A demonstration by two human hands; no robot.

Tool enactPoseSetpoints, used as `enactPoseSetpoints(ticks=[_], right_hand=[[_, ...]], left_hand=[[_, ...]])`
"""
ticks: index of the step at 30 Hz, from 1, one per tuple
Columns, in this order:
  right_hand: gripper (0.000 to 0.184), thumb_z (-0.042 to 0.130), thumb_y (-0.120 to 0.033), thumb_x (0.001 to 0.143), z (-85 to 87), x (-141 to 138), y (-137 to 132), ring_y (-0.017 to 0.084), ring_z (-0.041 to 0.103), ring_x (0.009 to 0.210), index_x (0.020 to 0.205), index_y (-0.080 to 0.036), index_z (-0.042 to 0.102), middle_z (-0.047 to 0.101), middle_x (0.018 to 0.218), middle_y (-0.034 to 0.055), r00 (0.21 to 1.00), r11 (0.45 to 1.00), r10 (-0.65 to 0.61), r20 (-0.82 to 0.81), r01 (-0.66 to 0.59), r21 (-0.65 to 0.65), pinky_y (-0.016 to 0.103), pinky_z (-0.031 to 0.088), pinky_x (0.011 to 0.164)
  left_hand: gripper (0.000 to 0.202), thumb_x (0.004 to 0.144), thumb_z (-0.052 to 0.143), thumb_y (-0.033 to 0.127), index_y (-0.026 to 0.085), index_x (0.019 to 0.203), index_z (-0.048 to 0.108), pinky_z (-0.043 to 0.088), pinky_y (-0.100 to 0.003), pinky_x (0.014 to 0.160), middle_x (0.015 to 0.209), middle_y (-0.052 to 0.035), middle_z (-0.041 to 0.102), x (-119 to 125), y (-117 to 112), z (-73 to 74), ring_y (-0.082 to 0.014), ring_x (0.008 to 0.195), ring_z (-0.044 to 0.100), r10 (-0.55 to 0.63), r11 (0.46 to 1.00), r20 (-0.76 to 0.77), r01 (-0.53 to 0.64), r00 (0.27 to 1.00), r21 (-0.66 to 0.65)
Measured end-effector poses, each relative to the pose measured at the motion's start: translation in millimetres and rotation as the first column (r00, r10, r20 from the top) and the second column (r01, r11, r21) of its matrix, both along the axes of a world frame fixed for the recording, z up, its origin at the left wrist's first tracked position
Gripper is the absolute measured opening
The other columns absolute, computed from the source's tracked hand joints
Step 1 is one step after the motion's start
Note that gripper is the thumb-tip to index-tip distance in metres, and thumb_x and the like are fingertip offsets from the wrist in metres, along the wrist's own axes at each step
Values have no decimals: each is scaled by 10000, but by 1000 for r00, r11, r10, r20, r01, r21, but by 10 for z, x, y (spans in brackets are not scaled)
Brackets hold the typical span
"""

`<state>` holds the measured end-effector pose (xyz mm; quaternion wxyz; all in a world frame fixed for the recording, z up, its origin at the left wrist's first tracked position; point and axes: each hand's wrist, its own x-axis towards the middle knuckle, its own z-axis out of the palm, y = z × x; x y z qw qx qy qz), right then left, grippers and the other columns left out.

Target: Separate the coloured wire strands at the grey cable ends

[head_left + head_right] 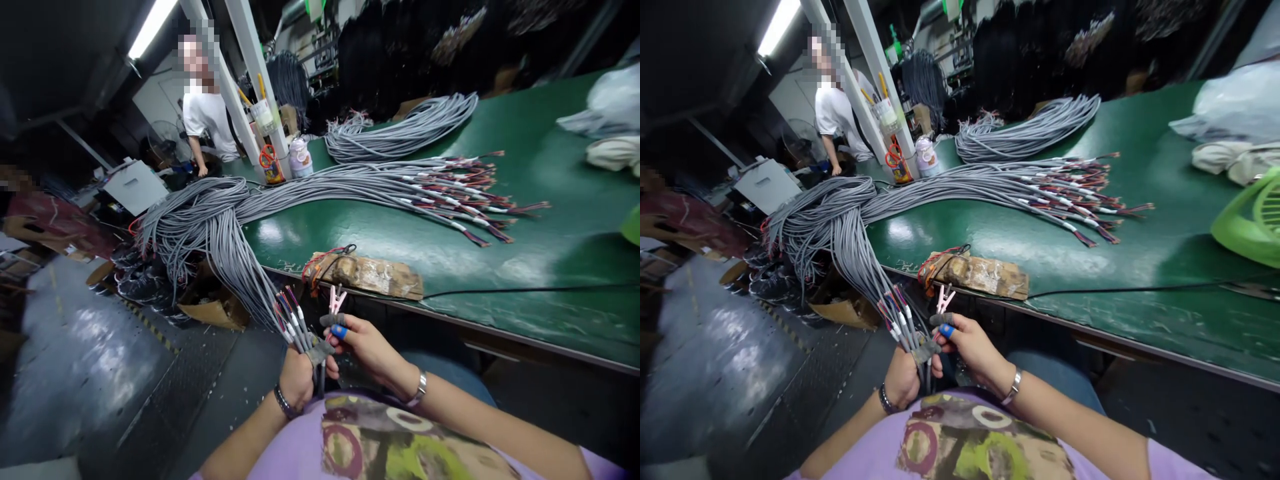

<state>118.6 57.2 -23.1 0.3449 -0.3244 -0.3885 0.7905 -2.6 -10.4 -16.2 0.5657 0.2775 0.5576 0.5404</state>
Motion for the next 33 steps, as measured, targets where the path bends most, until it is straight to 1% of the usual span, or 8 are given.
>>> enactPoseSetpoints(ticks=[3,5,8,11,17,23,29,33], right_hand=[[194,701,-288,669,-24,55,62,83,555,600,786,-175,595,637,780,29,992,986,-127,25,128,-111,185,462,506],[232,687,-361,691,-26,81,53,90,555,607,801,-182,588,629,817,38,998,987,-62,24,65,-145,196,464,497],[331,663,-478,695,-11,67,-13,85,518,524,770,-171,565,603,689,14,990,991,116,83,-109,-78,195,409,440],[382,669,-519,665,14,16,-58,86,482,453,745,-174,527,547,513,-31,968,980,191,164,-199,33,196,333,415],[388,674,-524,632,0,18,-49,96,469,456,708,-177,518,527,486,-36,972,982,157,176,-173,79,220,319,441],[372,738,-462,575,-17,100,-89,69,411,477,652,-160,534,518,541,-35,969,983,154,193,-170,71,217,330,465],[329,703,-448,648,5,159,-99,73,426,508,682,-158,551,503,561,-38,953,968,237,191,-247,32,211,340,483],[332,691,-456,662,29,169,-51,95,485,595,791,-167,591,570,697,-6,966,978,203,159,-208,12,223,400,532]], left_hand=[[209,618,680,305,111,607,602,422,-212,404,441,-29,593,13,0,-33,-105,359,510,72,997,25,-73,997,9],[213,616,685,309,112,612,605,427,-217,413,437,-24,587,20,2,-29,-108,365,513,102,995,27,-102,994,5],[266,623,693,352,107,573,602,418,-217,410,426,-25,573,29,5,-8,-105,363,506,95,995,2,-96,995,6],[306,626,700,375,103,530,596,399,-208,391,413,-27,560,31,-1,-16,-98,351,489,62,998,-37,-61,997,23],[289,636,692,357,105,530,599,408,-209,399,424,-29,568,10,-14,-65,-100,361,500,111,994,-54,-109,992,30],[268,607,692,365,118,561,599,443,-232,440,435,-25,580,23,0,7,-120,393,540,225,974,-3,-225,974,-10],[289,584,722,379,128,547,583,409,-210,406,423,-11,561,18,-6,24,-108,388,525,178,984,-26,-178,984,2],[328,585,716,400,131,495,551,337,-184,346,393,-3,528,22,-11,48,-81,337,466,117,993,-41,-117,992,-2]])
